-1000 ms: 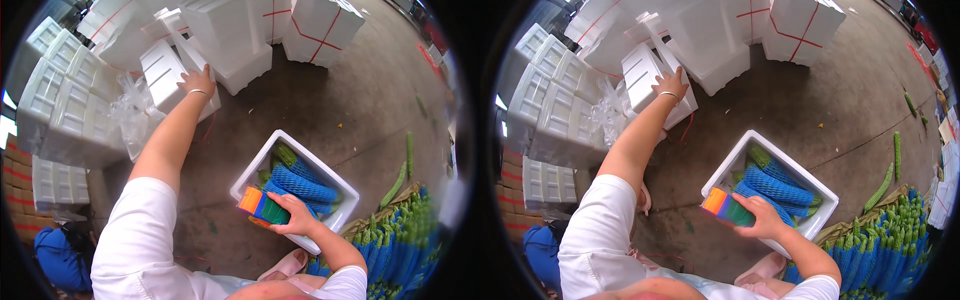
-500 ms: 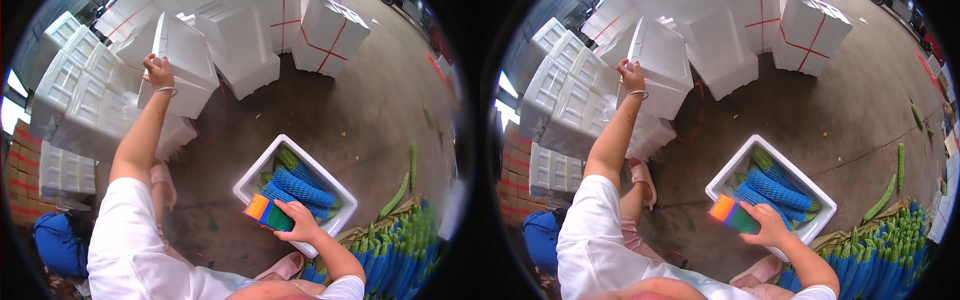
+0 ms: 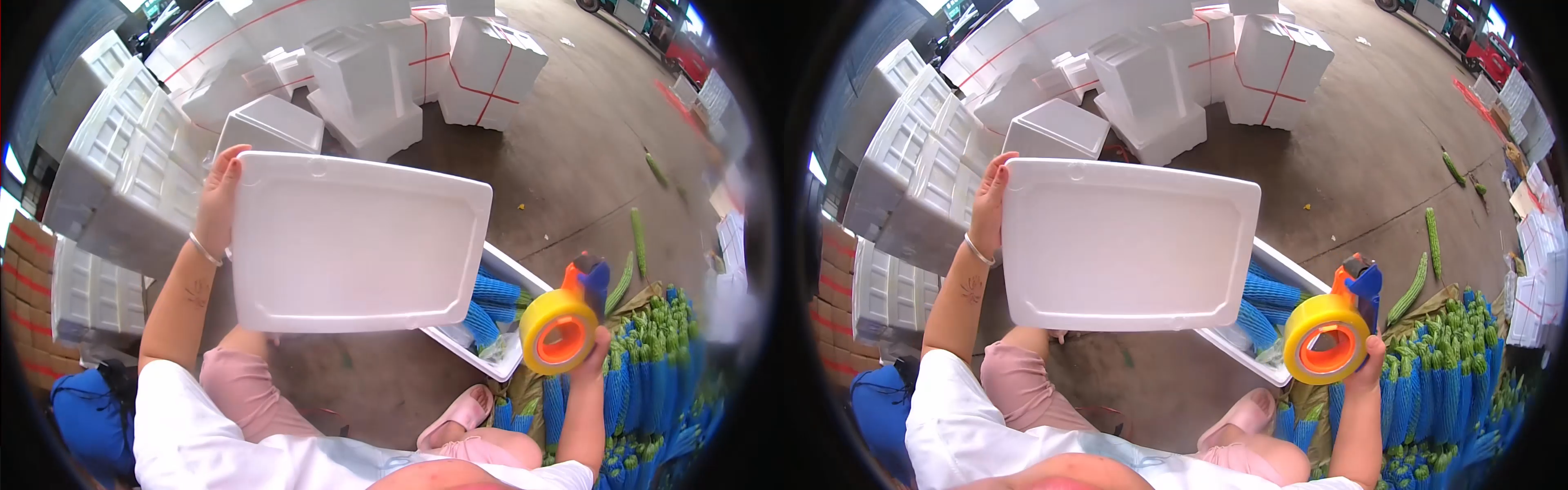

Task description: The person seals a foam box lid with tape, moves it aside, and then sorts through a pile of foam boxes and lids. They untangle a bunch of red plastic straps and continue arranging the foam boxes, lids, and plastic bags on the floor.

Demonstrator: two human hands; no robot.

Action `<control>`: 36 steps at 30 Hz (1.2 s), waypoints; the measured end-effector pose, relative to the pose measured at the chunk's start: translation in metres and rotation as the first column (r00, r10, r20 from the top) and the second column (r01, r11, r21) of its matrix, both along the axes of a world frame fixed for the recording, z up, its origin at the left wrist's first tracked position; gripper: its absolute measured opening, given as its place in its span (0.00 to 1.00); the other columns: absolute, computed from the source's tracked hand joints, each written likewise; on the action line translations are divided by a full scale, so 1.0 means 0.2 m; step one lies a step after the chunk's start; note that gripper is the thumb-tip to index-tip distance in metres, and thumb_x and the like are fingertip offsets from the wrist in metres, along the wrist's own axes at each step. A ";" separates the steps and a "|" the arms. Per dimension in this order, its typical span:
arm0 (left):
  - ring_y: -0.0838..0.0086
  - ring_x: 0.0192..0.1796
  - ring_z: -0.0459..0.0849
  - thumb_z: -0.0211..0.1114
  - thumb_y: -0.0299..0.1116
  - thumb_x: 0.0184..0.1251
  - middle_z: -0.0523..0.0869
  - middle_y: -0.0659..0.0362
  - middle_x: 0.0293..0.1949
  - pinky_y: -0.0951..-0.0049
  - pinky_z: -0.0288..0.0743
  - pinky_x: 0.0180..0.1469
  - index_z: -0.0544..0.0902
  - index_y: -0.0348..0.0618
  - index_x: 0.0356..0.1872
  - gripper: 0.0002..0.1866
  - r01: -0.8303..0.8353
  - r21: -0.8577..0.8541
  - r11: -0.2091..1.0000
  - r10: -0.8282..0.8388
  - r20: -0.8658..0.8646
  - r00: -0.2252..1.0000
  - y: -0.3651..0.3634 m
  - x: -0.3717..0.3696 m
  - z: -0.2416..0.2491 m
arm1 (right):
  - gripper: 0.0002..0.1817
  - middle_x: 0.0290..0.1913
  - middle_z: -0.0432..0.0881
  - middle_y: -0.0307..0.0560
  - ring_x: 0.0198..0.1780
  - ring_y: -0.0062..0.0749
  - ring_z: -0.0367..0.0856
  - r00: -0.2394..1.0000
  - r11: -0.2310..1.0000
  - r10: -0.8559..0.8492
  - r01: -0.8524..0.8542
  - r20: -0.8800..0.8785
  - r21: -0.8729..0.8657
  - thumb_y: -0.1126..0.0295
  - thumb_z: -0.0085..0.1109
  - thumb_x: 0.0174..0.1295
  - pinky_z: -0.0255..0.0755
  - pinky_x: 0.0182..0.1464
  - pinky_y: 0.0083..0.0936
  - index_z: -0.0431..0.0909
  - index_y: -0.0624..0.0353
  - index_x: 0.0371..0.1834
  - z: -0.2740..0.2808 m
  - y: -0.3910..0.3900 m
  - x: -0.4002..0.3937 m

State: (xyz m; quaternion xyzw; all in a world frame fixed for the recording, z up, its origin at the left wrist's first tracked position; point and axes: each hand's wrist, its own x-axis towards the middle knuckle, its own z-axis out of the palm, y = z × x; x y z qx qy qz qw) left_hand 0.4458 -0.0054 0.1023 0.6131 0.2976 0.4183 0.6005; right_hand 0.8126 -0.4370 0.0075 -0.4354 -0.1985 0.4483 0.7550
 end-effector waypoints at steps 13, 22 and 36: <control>0.77 0.45 0.78 0.52 0.41 0.74 0.80 0.61 0.45 0.76 0.74 0.51 0.75 0.43 0.56 0.18 0.204 -0.380 0.902 -0.319 -0.269 0.909 -0.13 1.00 -1.02 | 0.31 0.59 0.74 0.47 0.60 0.41 0.72 0.682 0.758 -0.651 0.612 -0.334 -0.227 0.48 0.47 0.59 0.66 0.63 0.41 0.70 0.55 0.61 -0.53 -0.62 0.10; 0.66 0.57 0.77 0.61 0.48 0.65 0.78 0.48 0.55 0.69 0.68 0.60 0.67 0.35 0.65 0.34 0.119 -0.330 0.937 -0.322 -0.676 0.663 -0.20 0.77 -1.19 | 0.26 0.33 0.74 0.47 0.49 0.39 0.76 0.783 0.837 -0.543 0.474 -0.304 -0.274 0.52 0.50 0.59 0.57 0.71 0.42 0.73 0.65 0.49 -0.59 -0.29 -0.01; 0.61 0.61 0.75 0.57 0.36 0.69 0.75 0.45 0.61 0.67 0.67 0.63 0.65 0.33 0.65 0.27 0.255 -0.117 0.960 -0.251 -0.764 0.594 -0.25 1.04 -1.19 | 0.15 0.32 0.80 0.40 0.36 0.25 0.79 0.766 0.744 -0.632 0.556 -0.119 -0.369 0.56 0.55 0.61 0.75 0.44 0.24 0.77 0.57 0.37 -0.65 -0.03 0.00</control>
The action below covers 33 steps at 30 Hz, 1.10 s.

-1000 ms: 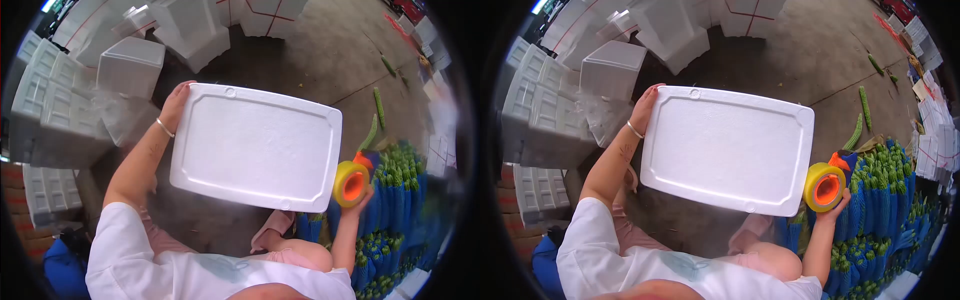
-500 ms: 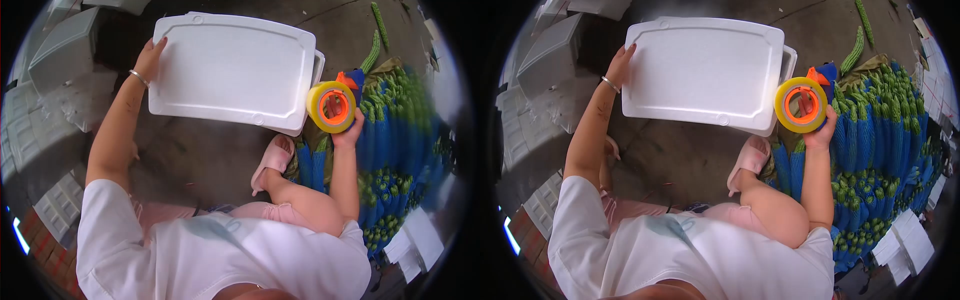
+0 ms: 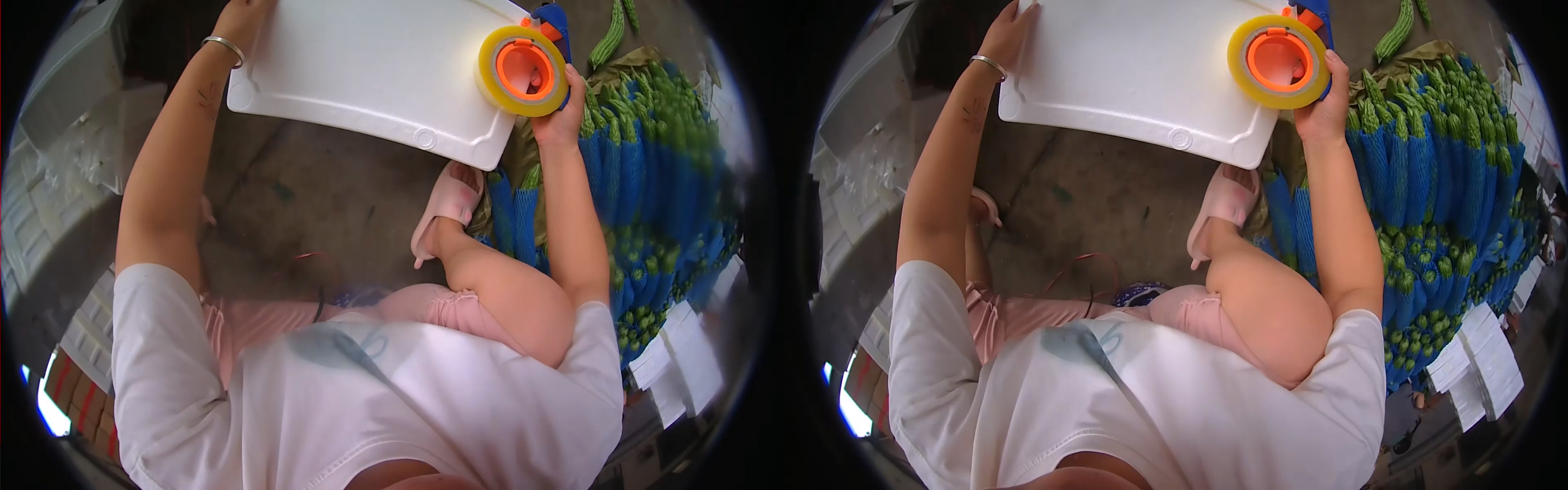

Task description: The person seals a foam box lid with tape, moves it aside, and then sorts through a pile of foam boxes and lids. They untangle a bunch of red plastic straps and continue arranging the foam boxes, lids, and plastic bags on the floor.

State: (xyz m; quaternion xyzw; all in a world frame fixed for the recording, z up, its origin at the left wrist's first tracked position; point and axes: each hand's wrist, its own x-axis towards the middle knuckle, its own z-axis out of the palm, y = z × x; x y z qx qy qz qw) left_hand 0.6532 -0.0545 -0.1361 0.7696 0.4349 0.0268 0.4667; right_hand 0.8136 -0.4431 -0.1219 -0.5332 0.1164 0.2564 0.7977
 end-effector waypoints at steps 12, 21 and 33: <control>0.67 0.56 0.79 0.60 0.51 0.65 0.79 0.52 0.57 0.70 0.69 0.59 0.66 0.39 0.67 0.35 0.042 0.127 0.991 -0.033 -0.065 0.997 0.10 -0.01 -0.14 | 0.19 0.44 0.80 0.39 0.47 0.27 0.77 0.999 0.998 -0.034 0.036 -0.030 0.059 0.55 0.55 0.59 0.71 0.55 0.27 0.75 0.56 0.48 -0.04 0.01 -0.02; 0.68 0.58 0.76 0.61 0.49 0.66 0.77 0.52 0.59 0.71 0.66 0.62 0.64 0.40 0.69 0.35 0.123 0.068 0.990 -0.126 0.030 0.992 0.02 -0.03 -0.11 | 0.22 0.48 0.77 0.41 0.51 0.27 0.74 0.981 0.983 -0.177 0.180 -0.080 0.027 0.56 0.49 0.62 0.67 0.60 0.29 0.72 0.57 0.55 0.04 -0.02 -0.27; 0.74 0.56 0.75 0.65 0.48 0.64 0.78 0.55 0.56 0.73 0.68 0.59 0.60 0.40 0.70 0.38 0.128 -0.178 0.976 -0.107 0.125 0.986 -0.11 -0.30 -0.07 | 0.22 0.52 0.76 0.40 0.55 0.27 0.72 0.997 0.996 -0.068 0.066 -0.029 -0.068 0.57 0.46 0.65 0.63 0.62 0.30 0.70 0.58 0.58 0.05 -0.09 -0.47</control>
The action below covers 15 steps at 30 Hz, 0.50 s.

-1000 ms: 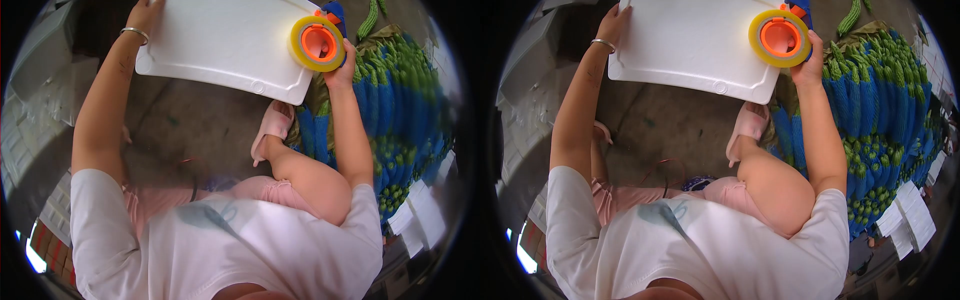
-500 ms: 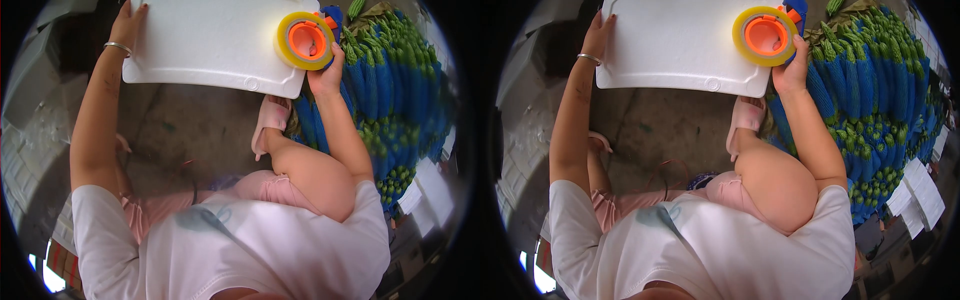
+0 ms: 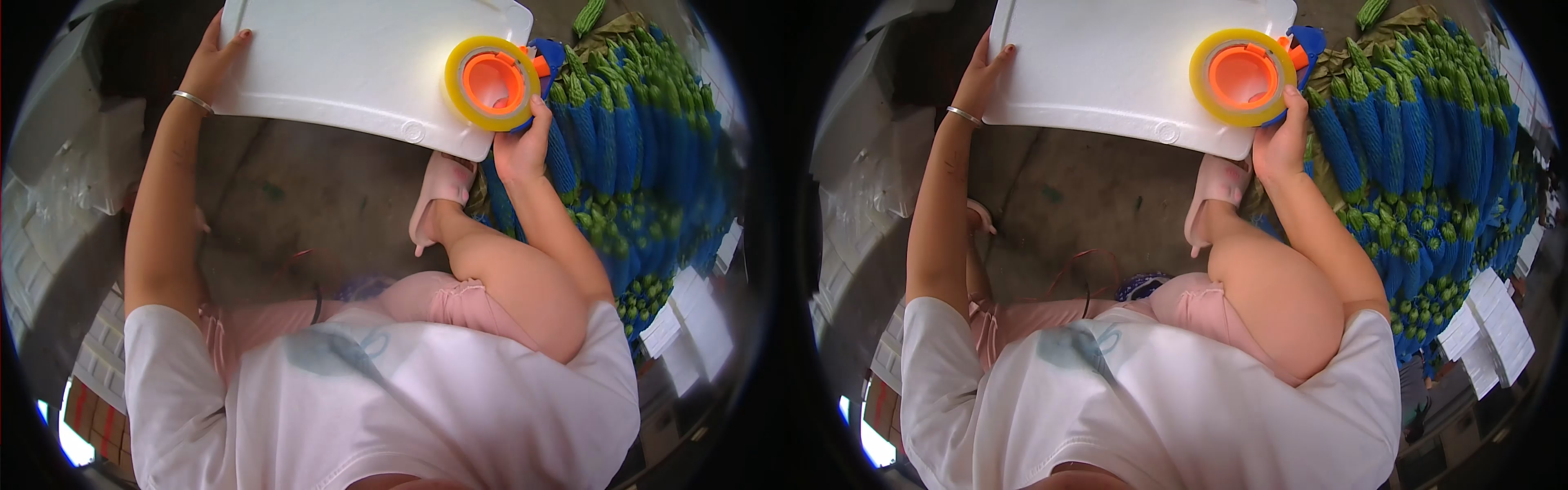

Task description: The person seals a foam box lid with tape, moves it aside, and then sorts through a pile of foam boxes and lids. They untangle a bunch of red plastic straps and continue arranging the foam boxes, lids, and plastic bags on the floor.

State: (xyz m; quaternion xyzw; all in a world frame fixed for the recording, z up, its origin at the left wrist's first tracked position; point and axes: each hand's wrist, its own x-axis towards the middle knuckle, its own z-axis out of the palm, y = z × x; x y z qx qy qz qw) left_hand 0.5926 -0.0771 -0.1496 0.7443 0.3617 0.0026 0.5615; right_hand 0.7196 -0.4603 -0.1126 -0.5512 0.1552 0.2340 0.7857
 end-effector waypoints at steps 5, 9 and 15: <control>0.74 0.52 0.77 0.68 0.49 0.61 0.79 0.54 0.53 0.73 0.70 0.57 0.62 0.38 0.68 0.40 -0.064 -0.178 0.982 0.064 -0.007 0.998 0.03 -0.01 -0.05 | 0.25 0.60 0.72 0.43 0.64 0.31 0.67 0.999 0.999 -0.037 0.037 0.017 0.018 0.56 0.47 0.64 0.59 0.67 0.32 0.68 0.58 0.61 -0.05 0.01 0.06; 0.72 0.50 0.79 0.68 0.44 0.62 0.80 0.53 0.51 0.72 0.73 0.53 0.64 0.37 0.66 0.36 -0.183 -0.253 0.950 0.188 -0.003 0.982 -0.12 -0.20 -0.05 | 0.27 0.59 0.73 0.43 0.62 0.32 0.69 0.997 0.994 0.082 -0.081 -0.013 0.072 0.54 0.49 0.63 0.61 0.65 0.33 0.68 0.58 0.61 -0.08 -0.02 0.16; 0.70 0.54 0.77 0.62 0.34 0.66 0.77 0.51 0.56 0.72 0.70 0.57 0.62 0.35 0.66 0.30 -0.577 -0.172 0.798 0.585 -0.002 0.811 -0.67 -0.79 -0.07 | 0.25 0.54 0.77 0.44 0.56 0.31 0.75 0.894 0.893 0.448 -0.445 -0.025 0.070 0.54 0.50 0.62 0.67 0.60 0.29 0.72 0.60 0.55 -0.16 0.14 0.36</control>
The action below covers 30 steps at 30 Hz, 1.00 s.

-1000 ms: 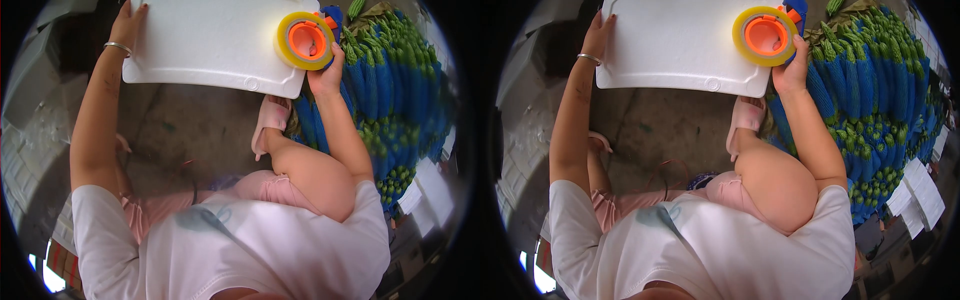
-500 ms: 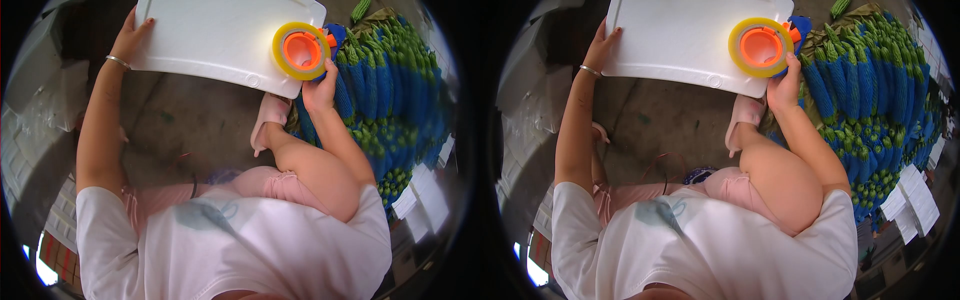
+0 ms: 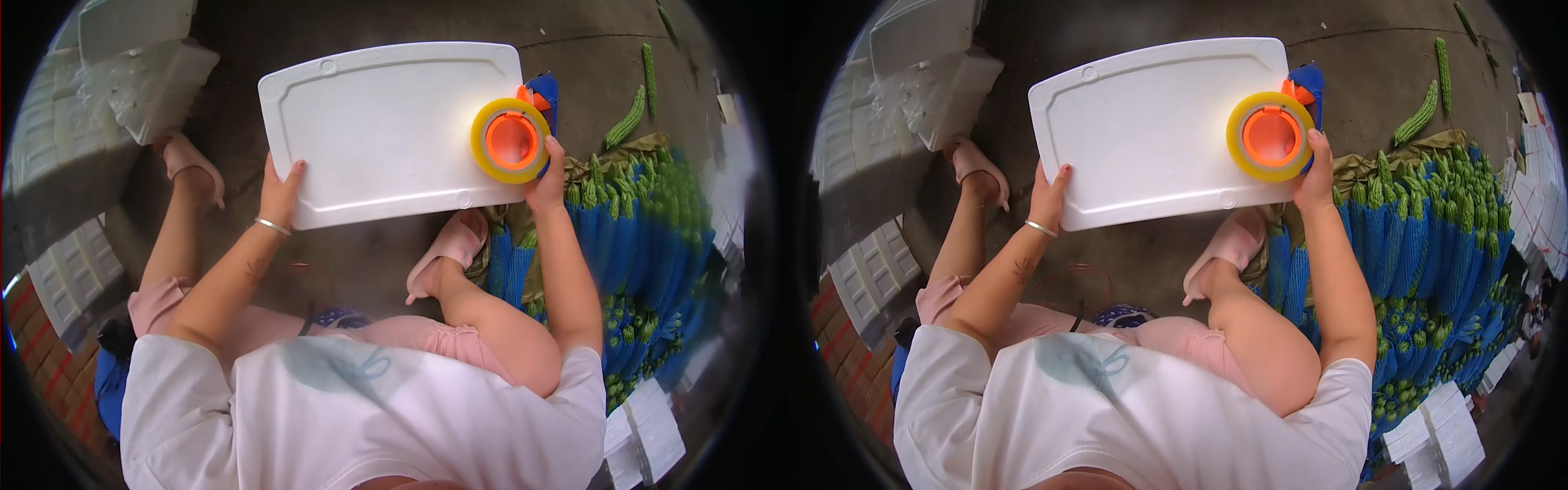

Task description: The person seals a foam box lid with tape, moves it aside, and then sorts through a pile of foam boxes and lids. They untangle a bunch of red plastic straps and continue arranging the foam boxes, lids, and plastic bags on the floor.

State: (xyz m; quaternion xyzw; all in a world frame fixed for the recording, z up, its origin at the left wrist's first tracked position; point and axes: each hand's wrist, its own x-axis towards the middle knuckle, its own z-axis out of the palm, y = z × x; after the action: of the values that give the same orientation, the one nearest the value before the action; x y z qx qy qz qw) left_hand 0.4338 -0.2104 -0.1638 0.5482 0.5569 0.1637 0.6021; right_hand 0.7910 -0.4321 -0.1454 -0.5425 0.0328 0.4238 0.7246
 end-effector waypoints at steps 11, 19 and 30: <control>0.71 0.55 0.77 0.68 0.37 0.60 0.80 0.52 0.52 0.73 0.70 0.57 0.68 0.42 0.65 0.32 0.080 -0.167 0.983 -0.061 0.115 0.991 0.34 -0.29 0.04 | 0.26 0.57 0.75 0.42 0.60 0.30 0.71 0.989 0.979 0.141 -0.147 -0.053 -0.139 0.55 0.51 0.61 0.63 0.63 0.31 0.70 0.59 0.59 0.15 -0.20 -0.55; 0.58 0.59 0.72 0.69 0.42 0.55 0.75 0.55 0.56 0.63 0.67 0.60 0.71 0.46 0.62 0.33 0.476 0.752 0.456 0.046 -0.553 0.832 0.31 -0.22 0.19 | 0.48 0.56 0.74 0.52 0.55 0.36 0.76 0.120 0.561 0.795 -0.519 0.595 -0.645 0.71 0.64 0.39 0.68 0.59 0.29 0.57 0.57 0.72 0.75 0.12 -0.47; 0.82 0.38 0.79 0.56 0.49 0.71 0.82 0.65 0.37 0.78 0.76 0.41 0.81 0.43 0.44 0.18 0.294 -0.554 0.779 0.230 0.688 0.688 0.14 -0.17 0.53 | 0.42 0.34 0.75 0.48 0.26 0.36 0.78 -0.494 0.645 0.439 -0.408 0.750 -0.646 0.68 0.71 0.31 0.75 0.27 0.29 0.75 0.44 0.61 0.81 0.66 -1.02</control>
State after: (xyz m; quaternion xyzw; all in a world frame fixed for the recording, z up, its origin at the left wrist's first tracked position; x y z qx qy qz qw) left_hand 0.4005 -0.1826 -0.0585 0.2157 0.2839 0.1603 0.9204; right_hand 0.5879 -0.3007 0.0168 -0.6140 -0.7545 0.1082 0.2049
